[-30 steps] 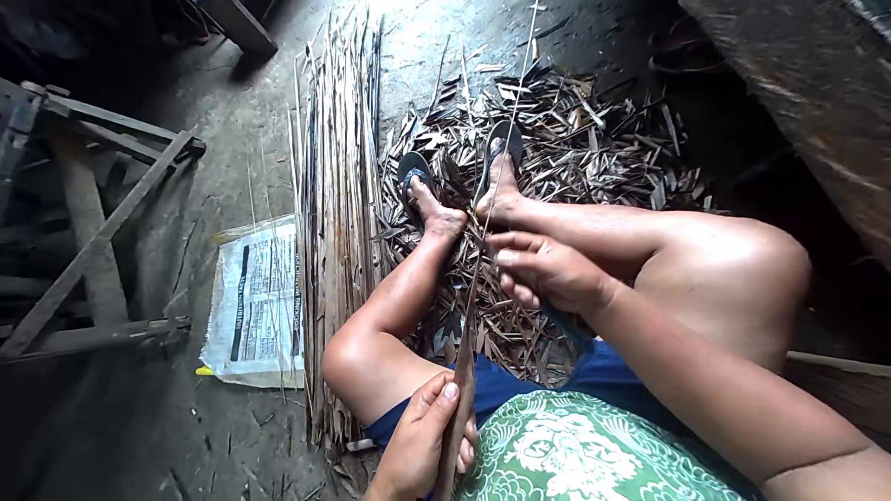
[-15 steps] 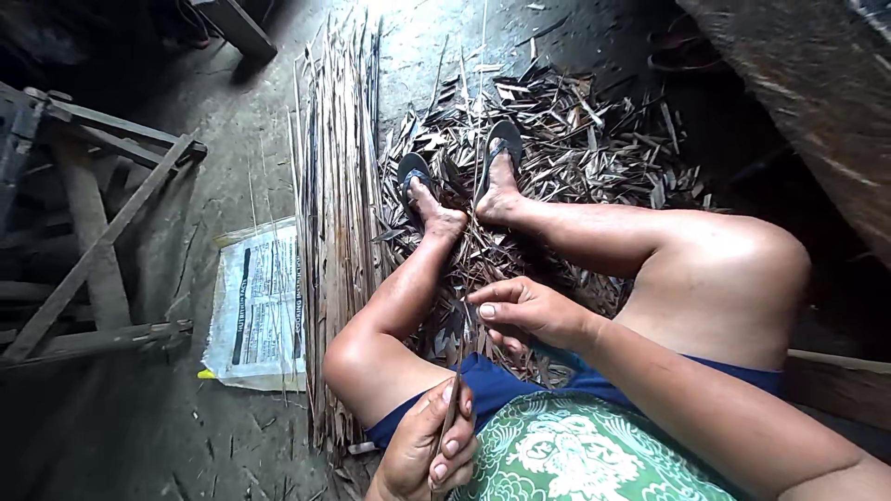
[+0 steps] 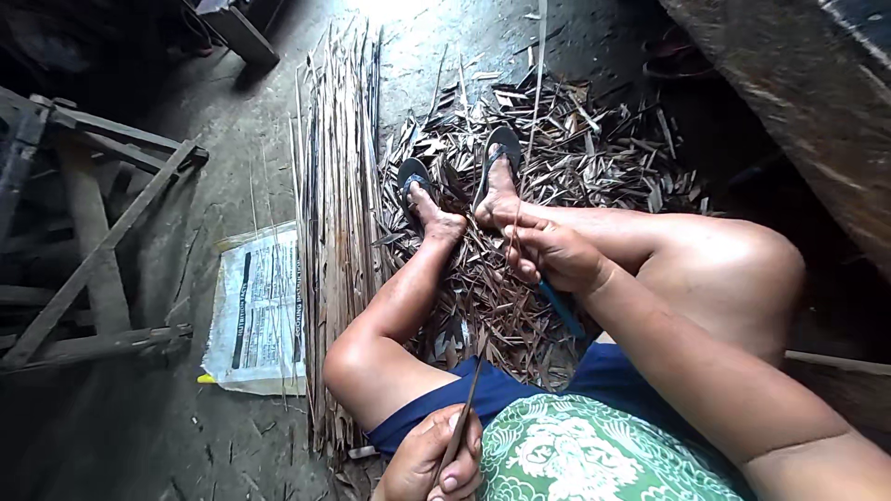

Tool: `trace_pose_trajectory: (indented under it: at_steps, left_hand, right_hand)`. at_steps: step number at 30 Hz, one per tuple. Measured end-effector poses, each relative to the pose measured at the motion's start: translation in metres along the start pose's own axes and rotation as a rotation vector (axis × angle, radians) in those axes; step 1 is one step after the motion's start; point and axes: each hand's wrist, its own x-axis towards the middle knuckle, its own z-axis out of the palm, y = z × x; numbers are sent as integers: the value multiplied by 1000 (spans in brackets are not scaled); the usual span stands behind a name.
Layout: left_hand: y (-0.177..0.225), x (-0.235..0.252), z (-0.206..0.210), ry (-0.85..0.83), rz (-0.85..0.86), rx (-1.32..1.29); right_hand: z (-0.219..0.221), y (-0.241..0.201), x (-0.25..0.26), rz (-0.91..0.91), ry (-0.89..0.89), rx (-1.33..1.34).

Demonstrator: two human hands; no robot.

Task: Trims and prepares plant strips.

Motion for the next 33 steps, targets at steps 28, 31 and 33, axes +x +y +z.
trace_pose_trajectory:
  at_steps: [28, 31, 33]
  left_hand:
    - [-3, 18, -1, 322, 184, 97]
    - [-5, 16, 0, 319, 163, 89]
    - [-5, 13, 2, 270, 147, 31]
  right_hand:
    - [53, 49, -49, 381, -179, -48]
    - [46, 50, -46, 355, -139, -53]
    - [43, 50, -43, 301, -125, -51]
